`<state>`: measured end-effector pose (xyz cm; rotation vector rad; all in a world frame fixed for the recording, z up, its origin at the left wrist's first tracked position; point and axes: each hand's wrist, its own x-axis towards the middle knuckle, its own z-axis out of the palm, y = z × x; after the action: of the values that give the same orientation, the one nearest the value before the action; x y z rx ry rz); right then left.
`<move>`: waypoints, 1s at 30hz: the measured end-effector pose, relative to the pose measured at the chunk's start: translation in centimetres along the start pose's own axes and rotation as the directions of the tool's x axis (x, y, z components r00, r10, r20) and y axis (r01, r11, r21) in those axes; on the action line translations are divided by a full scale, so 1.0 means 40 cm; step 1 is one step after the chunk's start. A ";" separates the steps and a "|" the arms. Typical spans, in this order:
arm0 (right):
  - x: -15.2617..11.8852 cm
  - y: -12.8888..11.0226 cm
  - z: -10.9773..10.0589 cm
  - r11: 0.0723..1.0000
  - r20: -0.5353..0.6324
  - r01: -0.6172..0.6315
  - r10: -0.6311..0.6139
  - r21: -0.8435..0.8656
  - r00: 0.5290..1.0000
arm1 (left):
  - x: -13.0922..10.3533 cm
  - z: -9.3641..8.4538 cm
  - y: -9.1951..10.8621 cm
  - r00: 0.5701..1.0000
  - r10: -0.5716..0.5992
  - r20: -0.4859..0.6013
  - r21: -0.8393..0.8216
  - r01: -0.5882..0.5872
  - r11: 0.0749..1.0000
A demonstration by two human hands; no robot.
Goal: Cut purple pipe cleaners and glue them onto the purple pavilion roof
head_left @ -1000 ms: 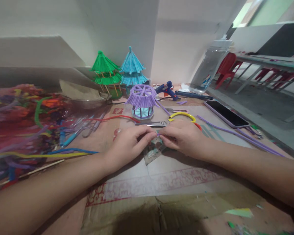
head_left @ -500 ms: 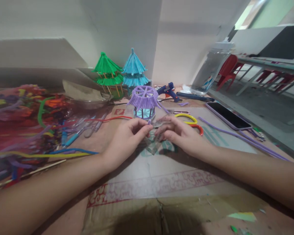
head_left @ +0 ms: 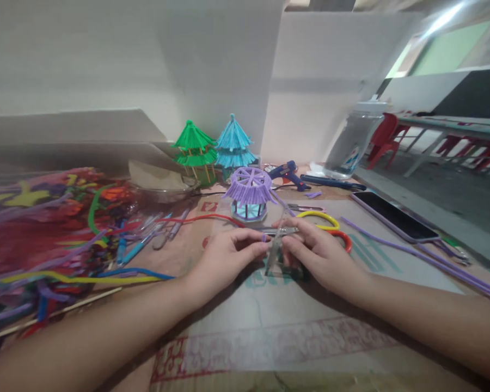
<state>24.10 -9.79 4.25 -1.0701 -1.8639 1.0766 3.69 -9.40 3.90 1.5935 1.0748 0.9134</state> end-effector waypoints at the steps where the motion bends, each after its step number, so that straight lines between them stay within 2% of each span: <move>1: -0.001 0.000 0.001 1.000 0.001 -0.008 0.008 0.017 1.000 | 0.001 0.001 -0.002 1.000 -0.004 0.010 -0.003 0.004 1.000; 6: -0.006 -0.006 0.005 0.994 0.012 -0.084 0.083 0.065 0.996 | 0.001 0.001 -0.001 0.999 0.024 0.047 0.051 -0.026 0.998; 16: 0.002 0.002 0.007 0.993 -0.009 -0.012 0.013 0.116 1.000 | 0.003 -0.004 -0.010 0.997 0.021 0.076 0.016 -0.022 1.000; 30: -0.001 -0.005 0.007 0.989 0.046 -0.107 0.103 0.105 0.994 | 0.002 -0.002 -0.012 0.997 0.035 0.066 0.021 -0.036 0.999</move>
<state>23.82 -9.98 4.30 -1.1017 -1.7761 1.2533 3.53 -9.23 3.45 1.6542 1.0166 0.8695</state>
